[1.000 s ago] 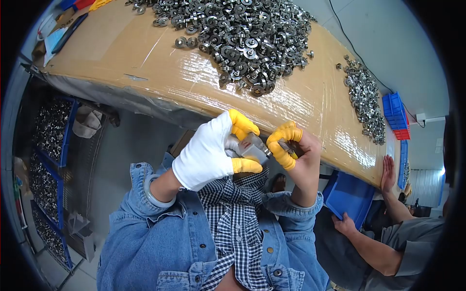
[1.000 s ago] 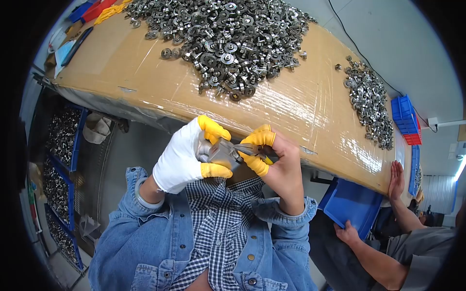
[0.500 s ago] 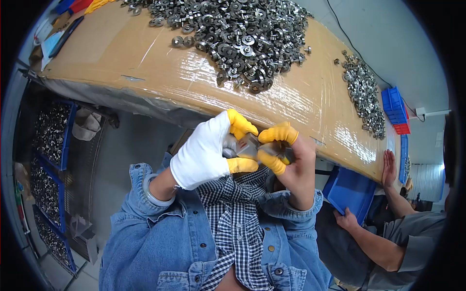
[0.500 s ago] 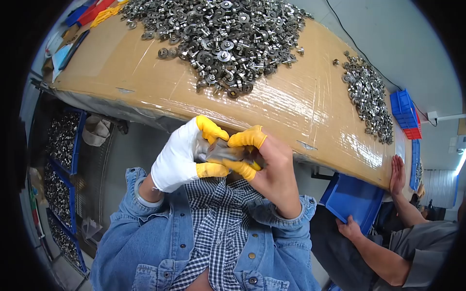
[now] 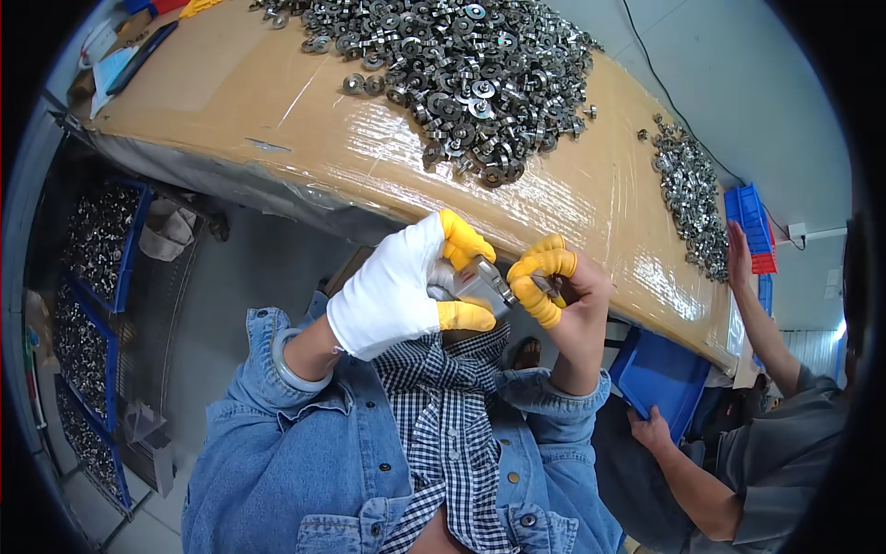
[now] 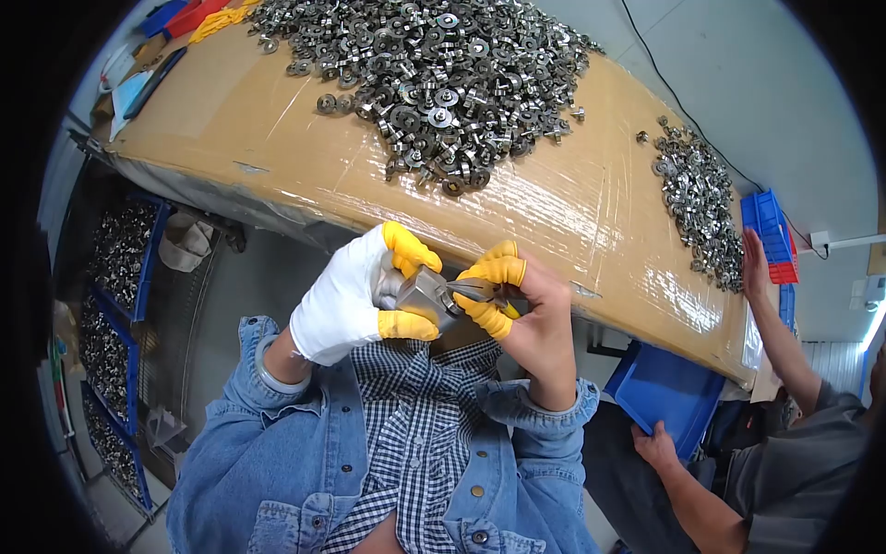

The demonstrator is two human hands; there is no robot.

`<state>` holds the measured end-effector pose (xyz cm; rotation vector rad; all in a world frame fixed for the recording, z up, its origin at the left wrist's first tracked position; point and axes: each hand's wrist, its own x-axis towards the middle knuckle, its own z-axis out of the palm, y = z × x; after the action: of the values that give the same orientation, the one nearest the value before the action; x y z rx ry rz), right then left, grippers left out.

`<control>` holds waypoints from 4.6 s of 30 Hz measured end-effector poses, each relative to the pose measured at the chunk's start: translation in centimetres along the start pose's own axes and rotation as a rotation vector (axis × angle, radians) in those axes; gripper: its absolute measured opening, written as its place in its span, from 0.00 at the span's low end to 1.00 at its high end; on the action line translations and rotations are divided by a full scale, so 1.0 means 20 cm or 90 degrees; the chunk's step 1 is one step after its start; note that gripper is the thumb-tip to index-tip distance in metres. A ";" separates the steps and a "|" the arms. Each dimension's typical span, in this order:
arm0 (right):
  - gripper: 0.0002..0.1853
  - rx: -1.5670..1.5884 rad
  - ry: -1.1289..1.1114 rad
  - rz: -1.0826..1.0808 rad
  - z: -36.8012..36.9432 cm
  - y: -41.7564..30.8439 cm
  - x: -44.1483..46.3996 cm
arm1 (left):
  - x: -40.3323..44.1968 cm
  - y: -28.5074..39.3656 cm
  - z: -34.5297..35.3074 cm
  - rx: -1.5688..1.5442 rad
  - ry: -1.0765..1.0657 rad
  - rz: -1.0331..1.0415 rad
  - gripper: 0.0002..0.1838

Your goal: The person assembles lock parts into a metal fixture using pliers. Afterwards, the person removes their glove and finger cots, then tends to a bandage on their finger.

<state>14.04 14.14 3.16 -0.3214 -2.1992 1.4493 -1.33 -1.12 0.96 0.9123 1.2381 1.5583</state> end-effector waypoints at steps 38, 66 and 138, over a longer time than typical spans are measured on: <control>0.13 -0.578 0.074 -0.443 0.07 -0.20 -0.11 | 0.03 -0.14 -0.03 -0.219 -0.138 0.217 0.19; 0.12 -0.070 0.003 0.022 -0.01 0.01 -0.07 | 0.05 -0.11 -0.01 -0.085 -0.061 -0.007 0.31; 0.16 -0.087 0.109 -0.004 -0.11 -0.06 0.02 | 0.04 0.02 0.13 -0.264 0.014 -0.050 0.33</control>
<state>14.83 15.49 5.12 -0.4671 -2.1608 1.2236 0.84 0.31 1.86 0.5729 0.9043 1.6798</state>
